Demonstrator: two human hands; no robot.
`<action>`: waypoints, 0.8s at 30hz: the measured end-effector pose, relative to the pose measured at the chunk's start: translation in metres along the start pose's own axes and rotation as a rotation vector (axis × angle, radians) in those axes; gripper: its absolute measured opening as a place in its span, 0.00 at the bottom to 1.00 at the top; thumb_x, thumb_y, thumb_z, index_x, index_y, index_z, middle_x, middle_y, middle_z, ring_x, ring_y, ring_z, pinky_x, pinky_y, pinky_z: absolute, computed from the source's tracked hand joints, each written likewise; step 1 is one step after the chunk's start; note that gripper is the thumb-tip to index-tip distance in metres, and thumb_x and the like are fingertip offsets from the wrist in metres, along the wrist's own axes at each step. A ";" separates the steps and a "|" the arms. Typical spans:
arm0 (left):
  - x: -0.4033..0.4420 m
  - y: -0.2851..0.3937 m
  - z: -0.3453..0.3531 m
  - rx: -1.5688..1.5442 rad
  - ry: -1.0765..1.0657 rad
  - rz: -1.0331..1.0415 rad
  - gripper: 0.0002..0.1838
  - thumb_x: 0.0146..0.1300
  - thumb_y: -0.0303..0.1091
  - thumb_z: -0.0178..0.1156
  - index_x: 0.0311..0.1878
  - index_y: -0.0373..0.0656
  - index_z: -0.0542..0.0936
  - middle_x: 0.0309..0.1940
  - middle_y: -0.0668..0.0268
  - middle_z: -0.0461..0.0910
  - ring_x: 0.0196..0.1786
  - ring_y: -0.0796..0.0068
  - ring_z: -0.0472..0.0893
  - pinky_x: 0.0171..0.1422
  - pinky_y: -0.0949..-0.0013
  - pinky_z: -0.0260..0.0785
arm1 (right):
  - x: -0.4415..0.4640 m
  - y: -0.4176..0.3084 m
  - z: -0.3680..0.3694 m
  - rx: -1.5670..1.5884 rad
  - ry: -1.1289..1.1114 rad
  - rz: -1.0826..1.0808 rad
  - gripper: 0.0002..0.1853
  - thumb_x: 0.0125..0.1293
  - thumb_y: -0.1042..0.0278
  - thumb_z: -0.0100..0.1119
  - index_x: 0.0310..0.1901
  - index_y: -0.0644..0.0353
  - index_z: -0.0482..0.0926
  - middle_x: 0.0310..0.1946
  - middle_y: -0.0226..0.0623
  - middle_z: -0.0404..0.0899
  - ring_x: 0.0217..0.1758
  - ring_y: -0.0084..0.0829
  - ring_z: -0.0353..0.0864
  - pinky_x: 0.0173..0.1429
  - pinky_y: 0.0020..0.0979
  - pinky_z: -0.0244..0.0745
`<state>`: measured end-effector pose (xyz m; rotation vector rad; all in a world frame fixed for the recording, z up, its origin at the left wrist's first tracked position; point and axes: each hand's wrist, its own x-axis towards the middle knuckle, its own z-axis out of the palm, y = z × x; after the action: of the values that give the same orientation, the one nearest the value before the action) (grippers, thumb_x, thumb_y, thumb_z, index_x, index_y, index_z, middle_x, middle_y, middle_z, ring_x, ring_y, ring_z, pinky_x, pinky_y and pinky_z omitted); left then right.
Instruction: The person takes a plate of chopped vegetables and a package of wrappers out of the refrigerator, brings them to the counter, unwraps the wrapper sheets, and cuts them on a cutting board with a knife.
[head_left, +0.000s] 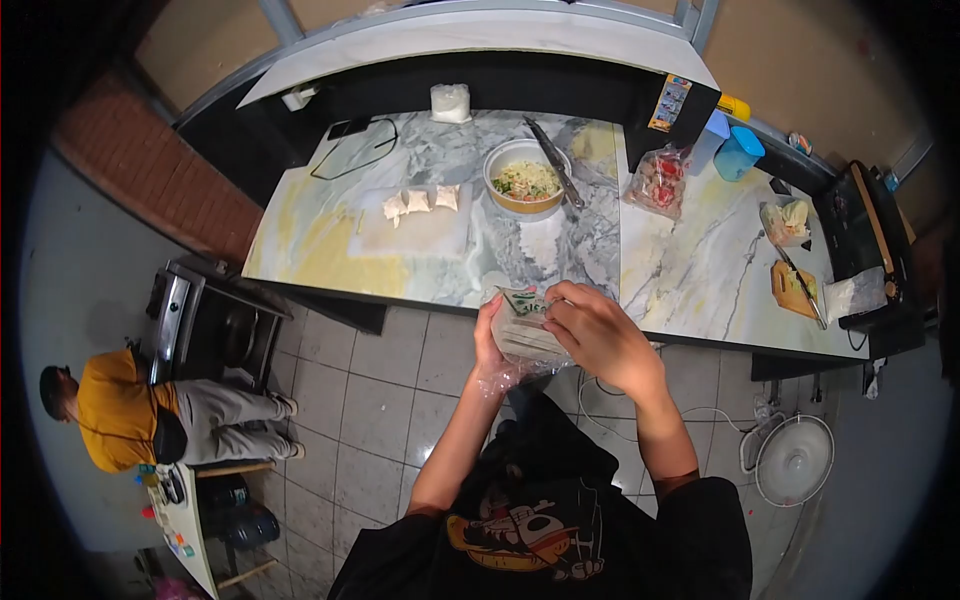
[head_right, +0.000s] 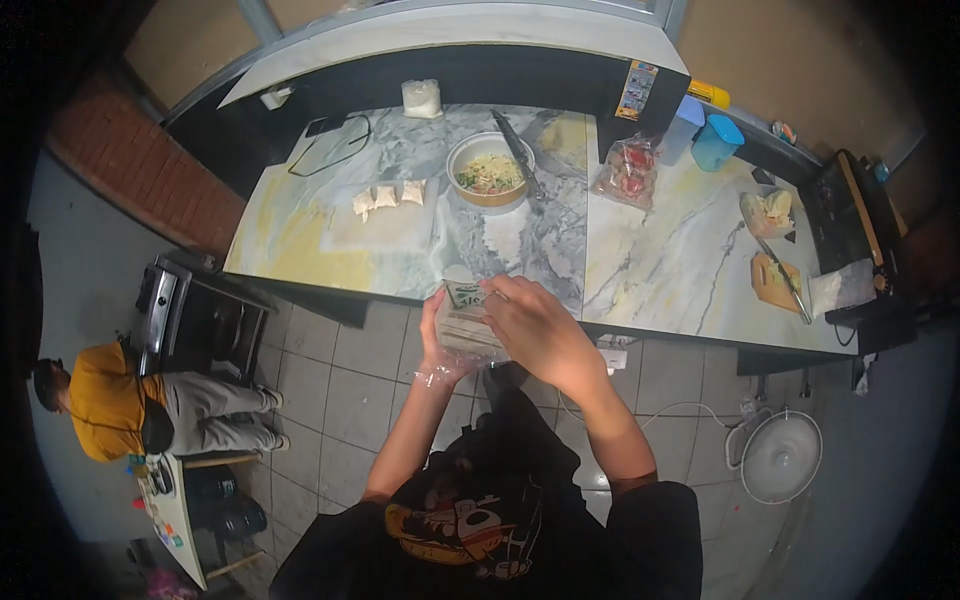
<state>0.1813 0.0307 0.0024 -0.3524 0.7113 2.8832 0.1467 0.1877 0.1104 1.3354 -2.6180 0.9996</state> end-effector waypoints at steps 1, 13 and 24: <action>0.007 0.004 -0.002 0.003 -0.003 -0.009 0.34 0.65 0.61 0.44 0.60 0.42 0.74 0.52 0.58 0.79 0.53 0.60 0.79 0.58 0.56 0.73 | 0.006 0.004 0.001 -0.021 0.004 -0.019 0.09 0.57 0.78 0.58 0.39 0.72 0.78 0.47 0.49 0.77 0.47 0.49 0.77 0.54 0.42 0.73; 0.100 0.049 0.012 0.014 0.004 -0.229 0.36 0.64 0.65 0.43 0.60 0.45 0.75 0.52 0.60 0.80 0.53 0.60 0.79 0.60 0.55 0.71 | 0.070 0.060 -0.006 -0.152 0.185 0.015 0.07 0.61 0.72 0.61 0.37 0.66 0.78 0.47 0.42 0.77 0.48 0.47 0.77 0.54 0.42 0.73; 0.155 0.027 0.006 0.050 -0.255 -0.475 0.31 0.67 0.61 0.43 0.55 0.43 0.77 0.48 0.58 0.81 0.48 0.59 0.82 0.56 0.56 0.74 | 0.057 0.081 -0.008 -0.177 0.140 0.359 0.08 0.62 0.73 0.60 0.37 0.70 0.78 0.45 0.48 0.79 0.46 0.51 0.78 0.51 0.41 0.75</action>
<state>0.0259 0.0238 -0.0214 -0.1203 0.5621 2.3985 0.0488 0.1856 0.0913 0.7462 -2.8134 0.8312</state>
